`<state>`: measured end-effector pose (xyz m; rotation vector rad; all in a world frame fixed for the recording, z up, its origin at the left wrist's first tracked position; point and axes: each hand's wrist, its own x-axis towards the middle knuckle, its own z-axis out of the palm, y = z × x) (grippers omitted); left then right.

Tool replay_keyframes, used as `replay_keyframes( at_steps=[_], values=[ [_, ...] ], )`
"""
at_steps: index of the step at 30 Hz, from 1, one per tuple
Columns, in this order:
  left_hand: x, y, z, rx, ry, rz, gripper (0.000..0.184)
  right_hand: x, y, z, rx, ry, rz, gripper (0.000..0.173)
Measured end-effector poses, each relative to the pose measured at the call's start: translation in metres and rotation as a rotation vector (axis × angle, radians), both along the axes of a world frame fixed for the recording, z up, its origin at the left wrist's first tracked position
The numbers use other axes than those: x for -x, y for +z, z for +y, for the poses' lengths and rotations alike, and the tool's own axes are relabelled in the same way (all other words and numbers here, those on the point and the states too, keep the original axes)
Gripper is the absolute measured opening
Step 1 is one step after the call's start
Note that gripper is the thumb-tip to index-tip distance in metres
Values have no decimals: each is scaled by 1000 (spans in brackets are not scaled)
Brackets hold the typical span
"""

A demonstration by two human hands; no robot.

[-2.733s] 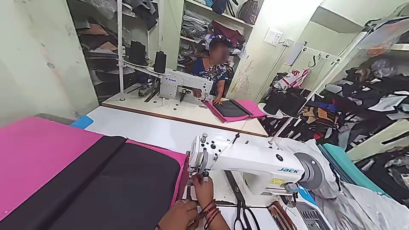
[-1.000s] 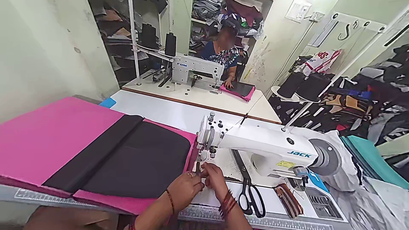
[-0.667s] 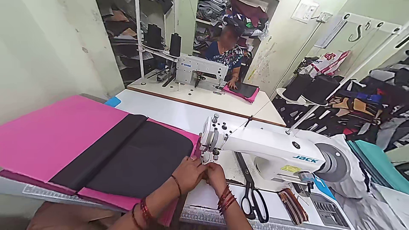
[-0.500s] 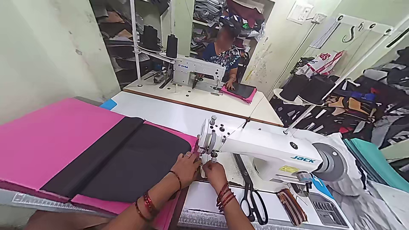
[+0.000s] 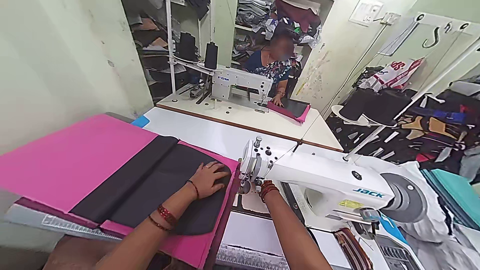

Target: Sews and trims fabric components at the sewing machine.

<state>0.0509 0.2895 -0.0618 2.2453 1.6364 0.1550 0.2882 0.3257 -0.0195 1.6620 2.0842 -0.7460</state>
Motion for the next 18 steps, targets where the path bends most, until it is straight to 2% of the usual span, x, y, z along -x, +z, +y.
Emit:
replay_keyframes(
  at_steps=[3,4,7,9,10,13,15,18],
  values=[
    [3,-14,-14,29,43,-7,52,-1,-1,-4,-125,-49,28,45],
    [0,-15,-21,21,59,-19,52,-2,-9,-5,-236,-91,66,46],
    [-16,-17,-49,19,122,-41,52,-11,-43,-15,-738,-147,199,42],
    [-28,-18,-66,23,166,-28,53,-18,-58,-34,-1041,-107,383,26],
    [-34,-20,-74,13,184,-24,53,-18,-64,-50,-1090,-72,507,20],
    [-50,-21,-92,5,197,-13,53,-7,-92,-93,-1112,90,805,27],
    [-57,-18,-95,35,189,5,54,1,-104,-104,-1011,202,801,36],
    [-61,-5,-85,102,188,47,58,6,-105,-100,-814,278,673,52]
  ],
)
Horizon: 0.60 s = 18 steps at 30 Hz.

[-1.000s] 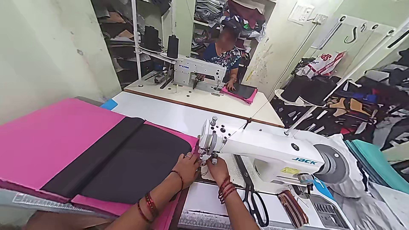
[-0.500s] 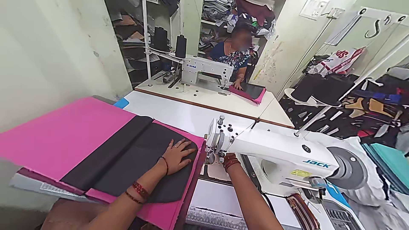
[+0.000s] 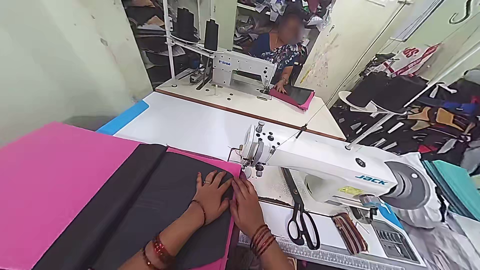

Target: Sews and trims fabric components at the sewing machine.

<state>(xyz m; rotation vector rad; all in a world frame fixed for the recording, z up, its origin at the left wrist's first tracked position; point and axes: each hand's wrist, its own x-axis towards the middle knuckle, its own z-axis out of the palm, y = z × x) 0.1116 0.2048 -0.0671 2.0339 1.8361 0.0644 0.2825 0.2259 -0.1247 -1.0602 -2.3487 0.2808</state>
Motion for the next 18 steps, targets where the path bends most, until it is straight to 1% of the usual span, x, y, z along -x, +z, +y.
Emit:
replay_keyframes(
  at_steps=[3,8,11,15,18],
  values=[
    [-4,0,16,7,-8,37,61,-2,7,9,93,-44,-117,52],
    [-21,3,30,85,12,76,60,-9,15,18,154,-82,-194,52],
    [-27,3,42,105,-10,102,61,-10,22,25,245,-97,-268,54],
    [-33,5,62,118,-54,119,63,-14,17,34,243,-151,-250,50],
    [-33,7,76,120,-72,102,58,-17,11,42,160,-172,-182,43]
  ],
)
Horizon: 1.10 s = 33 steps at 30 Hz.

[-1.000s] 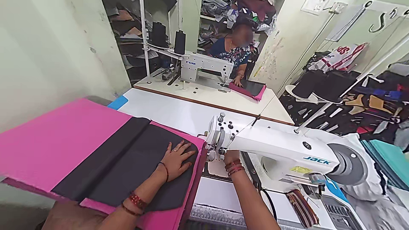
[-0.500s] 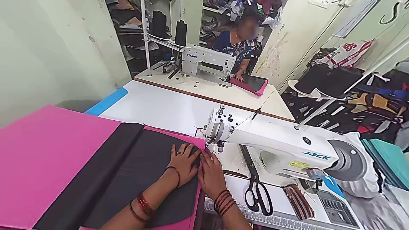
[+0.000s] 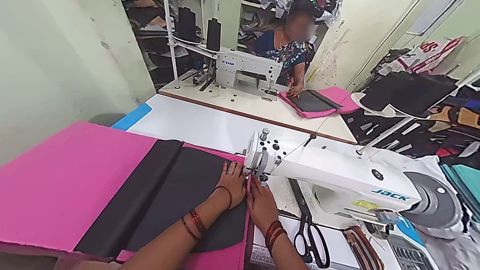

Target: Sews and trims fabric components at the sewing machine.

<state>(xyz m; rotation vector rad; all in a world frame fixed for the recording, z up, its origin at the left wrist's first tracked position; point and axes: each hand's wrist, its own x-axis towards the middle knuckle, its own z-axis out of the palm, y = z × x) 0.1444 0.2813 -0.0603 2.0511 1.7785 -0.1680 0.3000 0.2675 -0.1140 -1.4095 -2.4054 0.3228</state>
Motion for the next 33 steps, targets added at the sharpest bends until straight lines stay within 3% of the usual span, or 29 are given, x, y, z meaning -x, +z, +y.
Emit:
replay_keyframes(
  at_steps=[9,13,15,19,27,33],
  values=[
    [12,-5,27,-75,-76,-58,51,6,4,14,132,-89,-99,49],
    [13,-7,33,-125,-73,-64,50,5,1,15,71,-87,-68,49],
    [13,-9,32,-135,-61,-64,50,2,-2,10,-26,-54,60,40],
    [18,-12,28,-184,-71,-131,49,-8,-9,-2,-266,163,287,37],
    [34,-26,-41,-251,-282,-211,45,-5,-15,-7,-335,201,175,35],
    [34,-27,-37,-275,-270,-262,43,-4,-17,-5,-413,175,130,33]
  ],
)
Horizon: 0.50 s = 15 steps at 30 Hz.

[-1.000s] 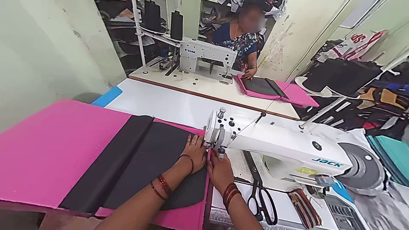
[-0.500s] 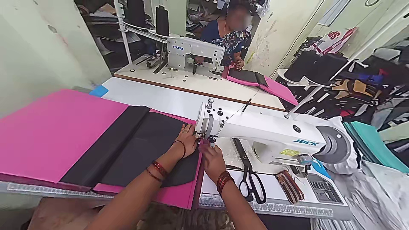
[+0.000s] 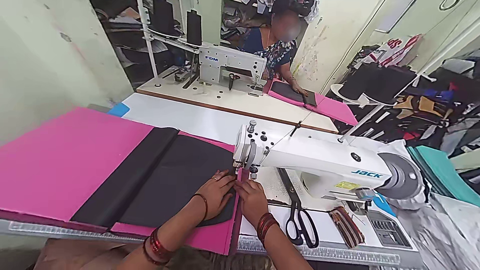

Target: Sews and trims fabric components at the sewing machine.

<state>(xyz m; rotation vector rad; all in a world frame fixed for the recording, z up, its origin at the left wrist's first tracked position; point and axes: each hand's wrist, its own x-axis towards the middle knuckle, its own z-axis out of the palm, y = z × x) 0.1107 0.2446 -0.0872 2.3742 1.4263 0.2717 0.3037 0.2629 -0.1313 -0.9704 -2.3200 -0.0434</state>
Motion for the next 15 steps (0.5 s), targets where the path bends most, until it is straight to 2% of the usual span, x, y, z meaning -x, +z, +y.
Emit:
replay_keyframes(
  at_steps=[9,12,15],
  values=[
    [-1,4,19,40,13,-57,43,2,1,2,70,-48,13,38],
    [0,9,27,100,78,-87,51,-1,-1,4,31,-27,47,34],
    [0,14,34,154,122,-51,58,4,1,4,95,-73,2,32]
  ],
)
